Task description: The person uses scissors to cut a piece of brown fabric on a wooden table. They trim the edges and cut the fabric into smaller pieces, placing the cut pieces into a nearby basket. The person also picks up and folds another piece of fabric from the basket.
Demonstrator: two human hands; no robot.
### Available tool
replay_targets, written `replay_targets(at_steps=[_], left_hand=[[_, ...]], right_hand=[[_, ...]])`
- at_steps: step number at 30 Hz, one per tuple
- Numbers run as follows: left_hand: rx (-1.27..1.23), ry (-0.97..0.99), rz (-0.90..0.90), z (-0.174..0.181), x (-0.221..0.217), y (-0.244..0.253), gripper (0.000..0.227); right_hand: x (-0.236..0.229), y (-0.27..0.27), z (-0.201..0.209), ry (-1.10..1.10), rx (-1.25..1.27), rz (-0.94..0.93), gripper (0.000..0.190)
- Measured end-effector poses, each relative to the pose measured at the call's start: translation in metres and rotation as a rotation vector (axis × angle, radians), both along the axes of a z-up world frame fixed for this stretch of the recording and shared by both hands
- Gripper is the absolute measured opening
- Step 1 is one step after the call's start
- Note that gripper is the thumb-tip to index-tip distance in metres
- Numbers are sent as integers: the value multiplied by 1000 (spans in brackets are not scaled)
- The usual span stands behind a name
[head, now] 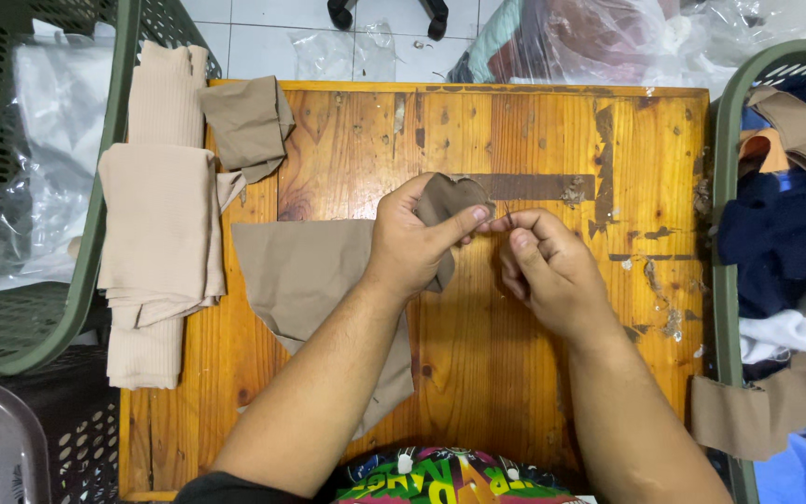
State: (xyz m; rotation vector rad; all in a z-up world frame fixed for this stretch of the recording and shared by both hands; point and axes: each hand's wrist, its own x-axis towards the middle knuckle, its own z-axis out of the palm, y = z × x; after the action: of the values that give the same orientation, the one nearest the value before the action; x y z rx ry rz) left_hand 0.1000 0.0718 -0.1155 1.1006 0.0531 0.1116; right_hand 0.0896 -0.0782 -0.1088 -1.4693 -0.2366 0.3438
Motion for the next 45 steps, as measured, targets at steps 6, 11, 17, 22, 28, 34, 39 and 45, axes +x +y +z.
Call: replay_targets(at_steps=[6, 11, 17, 22, 28, 34, 39, 45], left_hand=[[-12, 15, -21, 11, -3, -3, 12], [-24, 25, -45, 8, -3, -5, 11], [-66, 33, -52, 6, -4, -9, 14], [-66, 19, -67, 1, -3, -9, 16], [-64, 28, -68, 2, -4, -5, 20], [2, 11, -61, 5, -4, -3, 24], [104, -19, -34, -1, -5, -5, 25], [92, -26, -27, -4, -8, -8, 27]], right_hand=[[-1, 1, -9, -66, -20, -63, 24], [-1, 5, 10, -194, -154, -90, 20], [-2, 7, 13, -276, -335, -95, 19], [-1, 7, 13, -291, -356, -104, 20], [-2, 5, 10, -289, -345, -87, 21], [-2, 3, 7, -259, -304, -83, 21], [-2, 1, 4, -204, -225, -70, 21], [-2, 3, 6, -193, -205, -57, 24]])
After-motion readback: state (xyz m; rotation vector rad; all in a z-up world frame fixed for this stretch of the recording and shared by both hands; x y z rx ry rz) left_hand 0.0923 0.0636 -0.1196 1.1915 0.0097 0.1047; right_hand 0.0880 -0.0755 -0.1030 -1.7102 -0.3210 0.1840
